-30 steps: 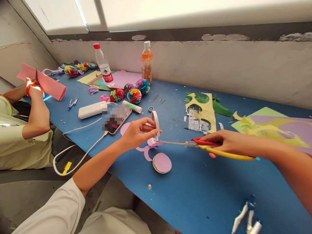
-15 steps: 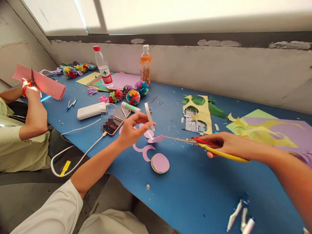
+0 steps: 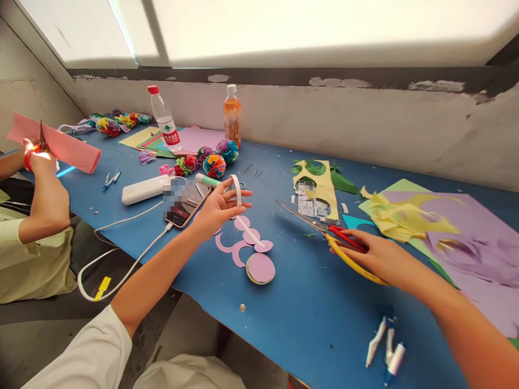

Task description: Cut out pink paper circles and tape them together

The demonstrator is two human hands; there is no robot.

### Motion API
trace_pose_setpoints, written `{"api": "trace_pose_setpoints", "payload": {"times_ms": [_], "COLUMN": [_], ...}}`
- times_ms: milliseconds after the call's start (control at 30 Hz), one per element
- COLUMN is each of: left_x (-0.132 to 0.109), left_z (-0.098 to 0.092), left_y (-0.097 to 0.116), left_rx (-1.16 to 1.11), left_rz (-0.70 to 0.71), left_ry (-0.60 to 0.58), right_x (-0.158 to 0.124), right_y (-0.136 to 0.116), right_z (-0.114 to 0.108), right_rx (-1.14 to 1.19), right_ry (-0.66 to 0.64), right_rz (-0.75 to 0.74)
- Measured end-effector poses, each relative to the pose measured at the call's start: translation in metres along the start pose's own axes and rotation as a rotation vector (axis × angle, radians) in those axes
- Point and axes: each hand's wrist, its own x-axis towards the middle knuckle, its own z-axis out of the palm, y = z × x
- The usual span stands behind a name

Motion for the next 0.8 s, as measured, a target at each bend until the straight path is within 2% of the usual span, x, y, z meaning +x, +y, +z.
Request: {"api": "trace_pose_setpoints", "payload": {"times_ms": [133,233,333,400,467,533,667,800], "left_x": [0.002,0.002,0.0,-0.001,-0.001,0.002,0.014,0.025], "left_z": [-0.001,-0.001,0.001,0.002,0.002,0.001,-0.002,-0.001], "left_y": [-0.003,-0.005,-0.01,-0.015,-0.023,-0.031,-0.044,-0.048], "left_rx": [0.026,0.021,0.088,0.228,0.424,0.628,0.955,1.085], "left_rz": [-0.009,-0.002,0.044,0.127,0.246,0.356,0.437,0.409], "left_ry": [0.006,-0.011,0.001,0.007,0.005,-0.03,-0.107,-0.108], "right_x": [-0.011,-0.015,-0.021,-0.027,-0.031,-0.032,-0.023,-0.016], "right_y": [-0.008,-0.018,-0.032,-0.047,-0.067,-0.089,-0.118,-0.121], "right_z": [0.011,0.012,0.014,0.018,0.025,0.034,0.046,0.047], "right_rx": [-0.068,-0.129,-0.24,-0.316,-0.292,-0.229,-0.206,-0.124], "right_ry": [-0.004,0.044,0.145,0.248,0.341,0.32,0.261,0.226], "right_rz": [0.103,0.056,-0.016,-0.136,-0.361,-0.605,-0.725,-0.767]}}
